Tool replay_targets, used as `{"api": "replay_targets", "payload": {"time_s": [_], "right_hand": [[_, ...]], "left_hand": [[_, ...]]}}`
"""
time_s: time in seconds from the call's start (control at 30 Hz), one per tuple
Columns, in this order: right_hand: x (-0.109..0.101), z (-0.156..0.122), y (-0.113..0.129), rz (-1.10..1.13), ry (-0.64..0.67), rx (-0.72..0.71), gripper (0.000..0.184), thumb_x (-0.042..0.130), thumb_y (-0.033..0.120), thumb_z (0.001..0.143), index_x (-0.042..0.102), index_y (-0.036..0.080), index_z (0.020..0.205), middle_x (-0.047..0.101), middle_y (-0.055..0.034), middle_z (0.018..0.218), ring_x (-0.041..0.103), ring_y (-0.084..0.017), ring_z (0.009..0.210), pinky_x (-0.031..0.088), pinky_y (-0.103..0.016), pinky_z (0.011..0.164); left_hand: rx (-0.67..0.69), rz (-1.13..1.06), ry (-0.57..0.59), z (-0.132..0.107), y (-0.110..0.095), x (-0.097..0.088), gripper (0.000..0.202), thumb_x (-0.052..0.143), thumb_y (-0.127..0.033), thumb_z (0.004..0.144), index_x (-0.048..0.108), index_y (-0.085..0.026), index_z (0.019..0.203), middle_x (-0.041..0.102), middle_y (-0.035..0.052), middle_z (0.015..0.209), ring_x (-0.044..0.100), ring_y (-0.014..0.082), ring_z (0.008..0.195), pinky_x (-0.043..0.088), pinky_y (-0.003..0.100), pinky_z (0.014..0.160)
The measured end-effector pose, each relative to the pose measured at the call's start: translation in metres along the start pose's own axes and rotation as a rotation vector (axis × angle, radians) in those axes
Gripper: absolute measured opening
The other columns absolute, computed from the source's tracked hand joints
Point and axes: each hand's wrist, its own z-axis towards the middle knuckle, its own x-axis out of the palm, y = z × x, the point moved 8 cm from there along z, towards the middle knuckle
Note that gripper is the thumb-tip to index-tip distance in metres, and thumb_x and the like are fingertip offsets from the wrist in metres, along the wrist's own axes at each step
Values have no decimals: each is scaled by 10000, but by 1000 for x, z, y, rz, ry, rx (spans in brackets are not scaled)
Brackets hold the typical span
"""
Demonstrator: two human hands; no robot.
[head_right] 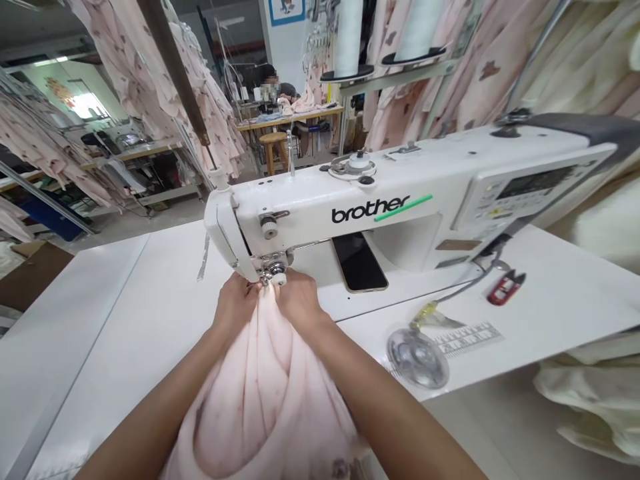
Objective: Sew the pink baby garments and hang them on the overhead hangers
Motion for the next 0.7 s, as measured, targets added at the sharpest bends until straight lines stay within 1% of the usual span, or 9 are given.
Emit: {"api": "replay_targets", "payload": {"time_s": [0.17,0.3,0.4,0.5,0.57,0.63,0.7], "right_hand": [[-2,1,1,10,18,12,243,399,200,866,632,139,897,649,-95,725,599,-217,787,342,-271,606],[-3,1,0,39,20,35,254,395,231,882,628,136,913,646,-101,736,600,-227,792,353,-278,615],[-4,2,0,71,12,47,261,396,253,889,629,134,897,643,-107,742,599,-230,783,359,-284,615],[-3,2,1,115,2,51,274,393,274,900,625,134,864,635,-103,742,592,-218,762,373,-289,622],[-3,3,0,154,-6,53,260,409,297,902,611,137,867,629,-81,763,582,-195,740,393,-296,645],[-4,2,-3,206,-12,45,238,434,311,895,598,143,856,624,-66,784,572,-178,729,406,-301,664],[-7,-1,-8,275,-15,13,214,455,325,878,586,163,826,624,-59,790,568,-173,729,409,-282,654]], "left_hand": [[-4,5,-6,1,1,0,136,414,-149,799,512,-182,710,556,43,848,572,185,736,408,275,621],[-12,15,1,2,1,0,128,411,-136,792,522,-178,746,558,52,876,574,202,772,410,284,636],[-2,15,22,1,0,-1,128,413,-157,806,531,-174,759,558,60,894,573,206,794,410,287,648],[21,2,59,-2,-1,-3,133,420,-176,819,551,-178,842,562,54,935,576,195,825,413,280,675],[21,-6,77,-4,-1,-4,133,435,-197,820,549,-182,889,571,47,929,578,191,822,413,281,684],[0,-10,79,-4,1,-6,100,457,-213,811,540,-177,852,583,42,876,579,192,790,407,282,672],[-25,-18,74,-3,3,-8,67,476,-220,799,524,-176,786,591,36,824,578,188,763,399,275,650]]}}
